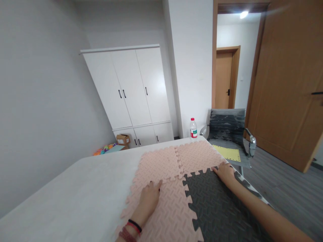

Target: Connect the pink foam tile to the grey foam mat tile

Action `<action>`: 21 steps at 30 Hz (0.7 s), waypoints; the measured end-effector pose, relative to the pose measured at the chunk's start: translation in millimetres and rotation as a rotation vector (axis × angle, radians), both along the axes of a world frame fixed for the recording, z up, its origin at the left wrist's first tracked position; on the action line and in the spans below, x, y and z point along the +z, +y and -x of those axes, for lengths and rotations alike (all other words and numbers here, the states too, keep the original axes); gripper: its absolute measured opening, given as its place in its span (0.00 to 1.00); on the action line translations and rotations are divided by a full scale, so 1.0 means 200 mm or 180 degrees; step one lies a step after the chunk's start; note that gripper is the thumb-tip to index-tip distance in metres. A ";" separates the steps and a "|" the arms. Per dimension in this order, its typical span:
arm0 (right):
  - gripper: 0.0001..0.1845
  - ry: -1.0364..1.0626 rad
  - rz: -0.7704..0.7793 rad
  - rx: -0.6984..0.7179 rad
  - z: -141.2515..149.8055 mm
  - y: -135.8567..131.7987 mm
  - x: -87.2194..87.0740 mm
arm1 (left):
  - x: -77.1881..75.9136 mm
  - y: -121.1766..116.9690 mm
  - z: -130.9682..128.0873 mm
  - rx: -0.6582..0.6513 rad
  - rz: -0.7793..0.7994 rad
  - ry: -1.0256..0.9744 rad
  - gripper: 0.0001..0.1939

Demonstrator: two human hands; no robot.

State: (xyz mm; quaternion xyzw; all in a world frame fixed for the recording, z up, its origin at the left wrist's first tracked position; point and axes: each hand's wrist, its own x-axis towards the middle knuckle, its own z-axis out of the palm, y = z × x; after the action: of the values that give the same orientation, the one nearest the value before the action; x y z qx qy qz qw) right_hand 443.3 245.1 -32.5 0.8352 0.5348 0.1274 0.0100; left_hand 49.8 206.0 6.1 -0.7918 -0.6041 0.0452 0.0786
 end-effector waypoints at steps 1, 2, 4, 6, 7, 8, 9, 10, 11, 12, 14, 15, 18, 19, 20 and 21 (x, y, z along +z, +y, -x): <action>0.43 0.0001 0.0002 0.0000 0.00 0.00 0.00 | 0.00 0.00 0.00 -0.0015 0.0001 0.0013 0.27; 0.44 0.0002 0.0010 0.0005 0.00 0.00 -0.01 | 0.00 -0.01 -0.01 -0.0021 -0.0005 0.0041 0.28; 0.44 0.0010 0.0036 0.0018 -0.01 0.01 -0.02 | 0.00 -0.02 -0.02 -0.0017 -0.0035 0.0133 0.29; 0.44 0.0033 0.0081 0.0009 -0.01 0.02 -0.02 | 0.01 -0.02 -0.03 -0.0045 -0.0045 0.0192 0.31; 0.43 0.0042 0.0104 -0.0006 -0.01 0.02 -0.03 | 0.01 -0.03 -0.04 -0.0070 -0.0025 0.0172 0.31; 0.43 0.0046 0.0119 -0.0026 0.00 0.03 -0.03 | 0.03 -0.02 -0.05 -0.0105 0.0007 0.0121 0.31; 0.42 0.0048 0.0133 -0.0044 0.00 0.03 -0.03 | 0.04 -0.02 -0.05 -0.0147 0.0040 0.0056 0.30; 0.41 0.0047 0.0141 -0.0054 0.00 0.03 -0.02 | 0.07 -0.01 -0.06 -0.0206 0.0073 -0.0008 0.28; 0.41 0.0046 0.0143 -0.0059 0.00 0.03 -0.02 | 0.09 -0.01 -0.07 -0.0283 0.0090 -0.0053 0.25; 0.40 0.0045 0.0145 -0.0062 0.00 0.03 -0.01 | 0.11 0.00 -0.09 -0.0407 0.0095 -0.0109 0.24; 0.41 0.0038 0.0150 -0.0069 0.01 0.02 -0.01 | 0.14 0.02 -0.13 -0.0782 0.0138 -0.0319 0.23; 0.41 0.0033 0.0154 -0.0076 0.01 0.02 0.00 | 0.14 0.02 -0.16 -0.0996 0.0185 -0.0471 0.23; 0.42 0.0015 0.0167 -0.0089 0.01 0.02 0.00 | 0.11 0.04 -0.24 -0.1412 0.0294 -0.0864 0.25; 0.42 0.0011 0.0171 -0.0089 0.01 0.02 0.00 | 0.08 0.04 -0.27 -0.1428 0.0294 -0.0905 0.25; 0.42 0.0008 0.0176 -0.0087 0.01 0.03 0.01 | 0.06 0.04 -0.29 -0.1415 0.0280 -0.0920 0.25; 0.42 0.0006 0.0183 -0.0084 0.00 0.03 0.01 | 0.04 0.05 -0.31 -0.1391 0.0268 -0.0937 0.25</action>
State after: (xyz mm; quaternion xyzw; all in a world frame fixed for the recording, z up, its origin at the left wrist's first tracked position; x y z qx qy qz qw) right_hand 442.5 251.1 -31.4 0.8417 0.5273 0.1111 0.0351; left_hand 112.0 215.4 13.9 -0.9040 -0.4213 -0.0634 -0.0352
